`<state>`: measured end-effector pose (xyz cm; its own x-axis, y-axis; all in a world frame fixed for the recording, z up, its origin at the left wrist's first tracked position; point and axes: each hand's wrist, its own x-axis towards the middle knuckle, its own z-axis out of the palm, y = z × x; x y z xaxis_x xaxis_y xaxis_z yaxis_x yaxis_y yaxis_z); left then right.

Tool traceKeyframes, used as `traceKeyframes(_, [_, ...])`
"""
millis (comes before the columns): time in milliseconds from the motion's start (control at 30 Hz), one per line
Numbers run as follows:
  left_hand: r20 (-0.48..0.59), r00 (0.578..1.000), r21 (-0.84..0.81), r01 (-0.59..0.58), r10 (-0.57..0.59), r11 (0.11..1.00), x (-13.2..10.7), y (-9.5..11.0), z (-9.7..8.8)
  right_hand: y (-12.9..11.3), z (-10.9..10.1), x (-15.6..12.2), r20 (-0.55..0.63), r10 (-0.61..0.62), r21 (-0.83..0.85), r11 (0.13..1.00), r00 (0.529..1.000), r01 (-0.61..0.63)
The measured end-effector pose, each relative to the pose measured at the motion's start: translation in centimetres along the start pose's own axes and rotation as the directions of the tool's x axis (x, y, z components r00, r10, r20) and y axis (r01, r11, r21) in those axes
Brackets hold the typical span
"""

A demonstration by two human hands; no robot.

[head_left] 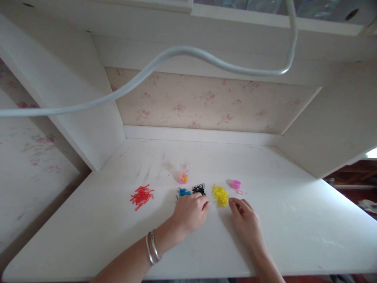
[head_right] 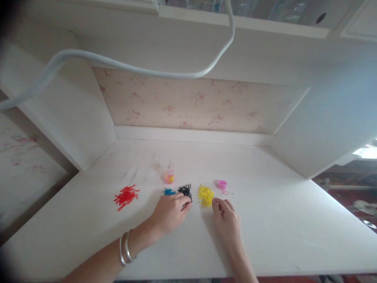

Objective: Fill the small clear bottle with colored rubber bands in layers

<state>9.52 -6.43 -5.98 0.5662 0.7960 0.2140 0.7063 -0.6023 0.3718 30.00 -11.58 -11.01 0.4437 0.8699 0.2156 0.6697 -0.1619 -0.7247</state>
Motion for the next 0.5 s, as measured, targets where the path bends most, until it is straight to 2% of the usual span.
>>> traceKeyframes(233, [0.089,0.995,0.069,-0.059,0.053,0.996,1.0,2.5,2.4,-0.5,0.1,-1.0,0.040,-0.099,-0.151,0.983,0.994,0.104])
traceKeyframes(500, [0.098,0.991,0.094,-0.096,0.087,0.991,1.8,3.1,3.7,-0.6,0.1,-1.1,0.121,-0.092,-0.245,0.962,0.988,0.120])
